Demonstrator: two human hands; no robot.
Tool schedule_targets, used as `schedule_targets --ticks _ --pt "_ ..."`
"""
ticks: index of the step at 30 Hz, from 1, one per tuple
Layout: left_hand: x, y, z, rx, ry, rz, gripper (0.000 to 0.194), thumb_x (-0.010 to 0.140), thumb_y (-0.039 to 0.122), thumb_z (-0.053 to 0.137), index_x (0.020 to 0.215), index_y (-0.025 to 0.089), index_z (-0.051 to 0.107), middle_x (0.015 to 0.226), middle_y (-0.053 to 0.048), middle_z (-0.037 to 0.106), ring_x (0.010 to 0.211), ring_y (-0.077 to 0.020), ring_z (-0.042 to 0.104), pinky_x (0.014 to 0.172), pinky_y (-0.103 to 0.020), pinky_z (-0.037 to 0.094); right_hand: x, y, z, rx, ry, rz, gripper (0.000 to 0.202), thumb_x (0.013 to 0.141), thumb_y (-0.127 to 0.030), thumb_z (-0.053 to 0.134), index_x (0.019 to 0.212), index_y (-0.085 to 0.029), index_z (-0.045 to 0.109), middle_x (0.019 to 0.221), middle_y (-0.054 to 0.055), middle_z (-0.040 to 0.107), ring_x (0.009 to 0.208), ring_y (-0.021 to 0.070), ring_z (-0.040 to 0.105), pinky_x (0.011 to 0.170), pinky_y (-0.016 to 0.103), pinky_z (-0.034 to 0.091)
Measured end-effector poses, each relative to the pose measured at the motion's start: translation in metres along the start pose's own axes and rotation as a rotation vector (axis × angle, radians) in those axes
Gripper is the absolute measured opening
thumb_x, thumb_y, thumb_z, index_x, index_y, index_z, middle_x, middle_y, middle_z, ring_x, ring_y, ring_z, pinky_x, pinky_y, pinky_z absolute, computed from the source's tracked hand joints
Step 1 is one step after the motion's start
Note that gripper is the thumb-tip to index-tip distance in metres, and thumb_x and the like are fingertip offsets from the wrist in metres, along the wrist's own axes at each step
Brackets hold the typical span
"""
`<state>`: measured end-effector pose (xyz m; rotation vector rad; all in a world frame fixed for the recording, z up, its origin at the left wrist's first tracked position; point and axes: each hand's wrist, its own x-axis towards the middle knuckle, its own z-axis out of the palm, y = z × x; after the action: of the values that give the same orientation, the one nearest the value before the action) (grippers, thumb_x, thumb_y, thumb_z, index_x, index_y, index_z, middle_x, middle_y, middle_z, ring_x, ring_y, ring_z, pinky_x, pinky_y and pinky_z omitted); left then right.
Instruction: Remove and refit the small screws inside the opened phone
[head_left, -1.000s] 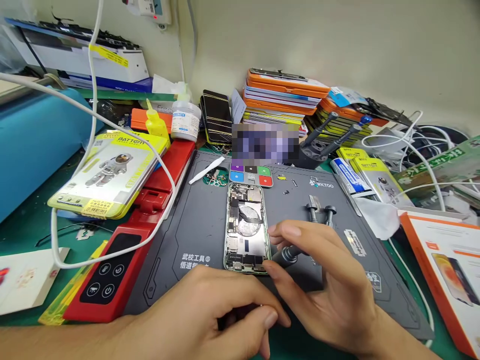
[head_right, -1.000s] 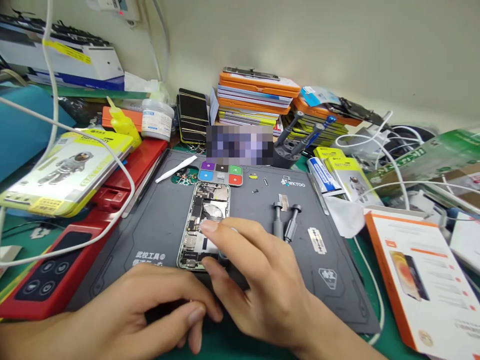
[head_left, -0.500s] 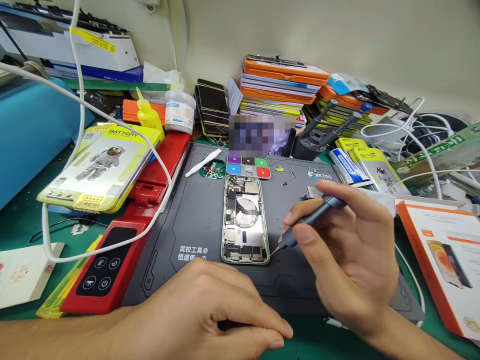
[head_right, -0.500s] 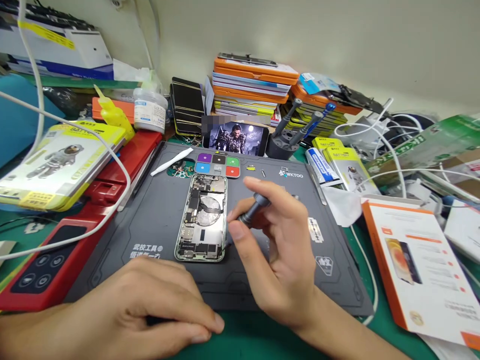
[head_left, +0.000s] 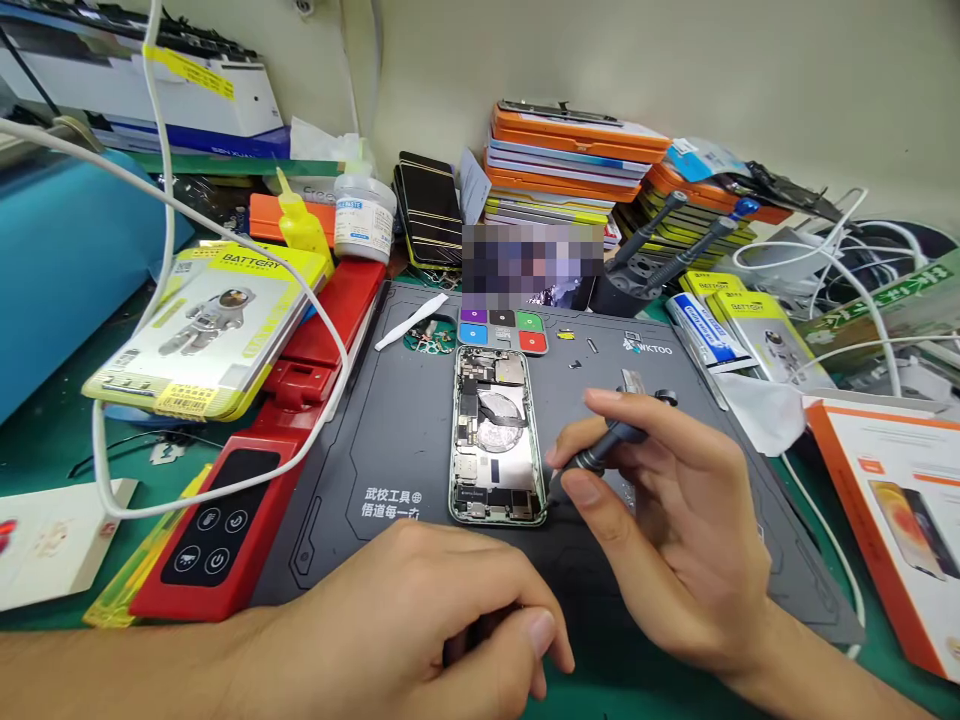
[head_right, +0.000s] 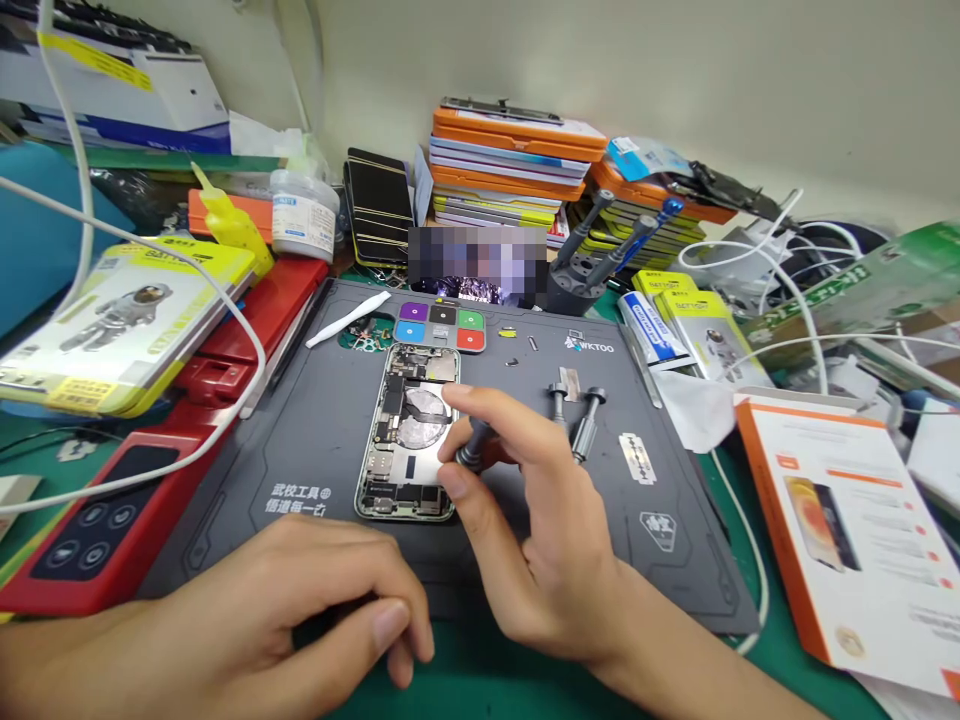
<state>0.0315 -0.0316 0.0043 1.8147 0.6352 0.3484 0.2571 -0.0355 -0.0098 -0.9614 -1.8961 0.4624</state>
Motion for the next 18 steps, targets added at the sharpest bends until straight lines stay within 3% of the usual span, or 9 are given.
schedule_targets --ticks 13,18 --pt "-0.0016 0.0009 0.0005 0.025 -0.03 -0.046 0.025 0.104 0.017 0.056 0.098 0.019 0.08 0.092 -0.002 0.083 0.084 -0.0149 0.079 0.078 -0.016 0.055 -0.0008 -0.0011 0.0004 0.008 -0.001 -0.048 0.074 0.093 0.006 0.06 0.158 -0.026 0.048 0.133 0.011 0.072 0.095 0.0198 0.073 0.072 0.035 0.066" --pt "-0.0013 0.0017 0.0024 0.022 -0.03 -0.035 0.023 0.102 0.017 0.058 0.095 0.02 0.079 0.093 0.0 0.083 0.085 -0.0146 0.079 0.077 -0.015 0.055 0.0002 -0.0001 -0.0017 0.029 -0.03 -0.072 0.075 0.091 0.008 0.061 0.157 -0.023 0.048 0.124 0.007 0.072 0.095 0.0173 0.072 0.079 0.033 0.066"
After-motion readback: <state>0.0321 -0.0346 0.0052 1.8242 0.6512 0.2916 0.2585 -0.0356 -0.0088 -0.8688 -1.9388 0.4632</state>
